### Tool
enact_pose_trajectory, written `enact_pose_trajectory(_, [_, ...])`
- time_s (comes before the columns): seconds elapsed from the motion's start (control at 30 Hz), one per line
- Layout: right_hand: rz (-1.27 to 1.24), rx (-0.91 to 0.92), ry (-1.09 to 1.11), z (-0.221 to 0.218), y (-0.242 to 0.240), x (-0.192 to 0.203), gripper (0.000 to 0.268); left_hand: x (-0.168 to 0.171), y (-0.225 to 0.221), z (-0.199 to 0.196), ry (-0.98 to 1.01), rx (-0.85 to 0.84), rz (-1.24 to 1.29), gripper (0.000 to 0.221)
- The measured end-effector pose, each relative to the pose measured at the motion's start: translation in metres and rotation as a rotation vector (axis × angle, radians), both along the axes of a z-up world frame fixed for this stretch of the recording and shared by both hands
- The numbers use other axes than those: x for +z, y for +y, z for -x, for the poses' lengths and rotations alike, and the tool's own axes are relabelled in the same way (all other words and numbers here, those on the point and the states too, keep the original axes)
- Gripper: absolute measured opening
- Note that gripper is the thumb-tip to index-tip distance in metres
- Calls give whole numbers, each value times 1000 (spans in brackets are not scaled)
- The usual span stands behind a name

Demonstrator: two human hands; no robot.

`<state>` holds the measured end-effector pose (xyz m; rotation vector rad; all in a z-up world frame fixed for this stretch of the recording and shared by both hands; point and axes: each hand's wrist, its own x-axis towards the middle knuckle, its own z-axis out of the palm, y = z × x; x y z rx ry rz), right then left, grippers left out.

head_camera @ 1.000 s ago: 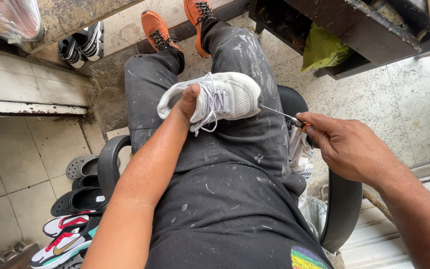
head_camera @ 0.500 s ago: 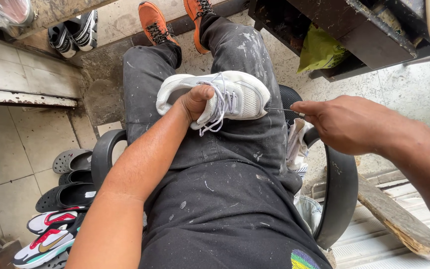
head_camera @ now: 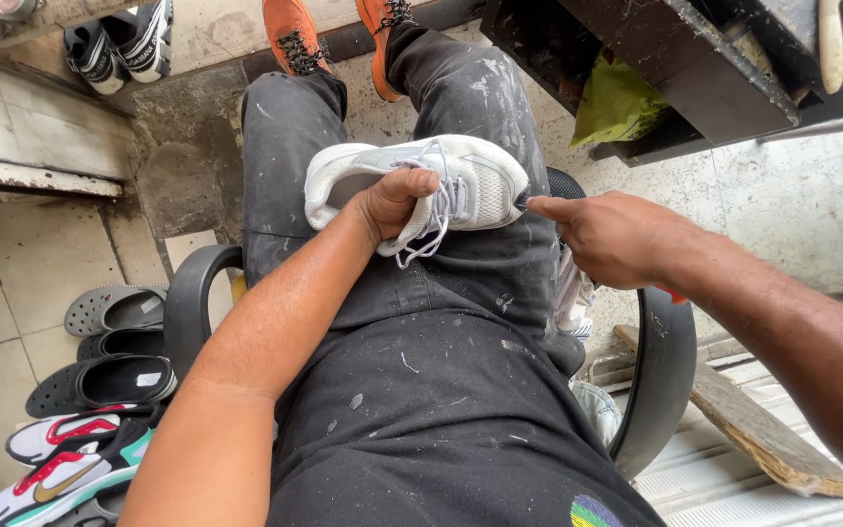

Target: Repairing a white sneaker by hand-stitching the sole or upper using an awl and thread

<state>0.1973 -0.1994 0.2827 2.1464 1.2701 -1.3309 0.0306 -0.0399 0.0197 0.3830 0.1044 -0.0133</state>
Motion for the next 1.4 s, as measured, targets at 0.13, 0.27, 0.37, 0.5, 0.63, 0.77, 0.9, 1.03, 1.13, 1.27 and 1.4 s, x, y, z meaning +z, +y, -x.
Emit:
enact_pose_trajectory(0.13, [-1,-23,-10,0,2,-6,53,57,-12,0,-13,66,57,42])
enact_pose_trajectory(0.27, [-18,-64,0,1,2,-14,54,44,-10,0,18,93,21,33])
enact_pose_trajectory(0.37, [-40,-103,18,2,3,-23,55,61,-10,2,43,101,-8,31])
enact_pose_trajectory(0.5, [-50,-129,30,4,5,-25,55,75,-9,3,67,108,-14,28])
enact_pose_trajectory(0.63, [-65,-146,59,2,4,-42,55,58,-7,1,79,118,-43,30])
enact_pose_trajectory(0.77, [-103,-184,105,3,4,-44,53,57,-7,3,121,125,-56,35])
enact_pose_trajectory(0.9, [-118,-200,111,2,3,-46,53,54,-7,4,130,125,-79,36])
enact_pose_trajectory(1.03, [-150,-210,136,2,4,-51,52,47,-5,4,144,121,-88,36])
enact_pose_trajectory(1.13, [-170,-241,159,4,6,-49,50,61,-6,4,124,100,-99,35])
enact_pose_trajectory(1.27, [-172,-244,150,6,4,-34,50,65,-8,4,105,108,-87,36])
enact_pose_trajectory(1.4, [-21,-90,-55,7,4,17,44,56,-17,3,88,111,-40,40])
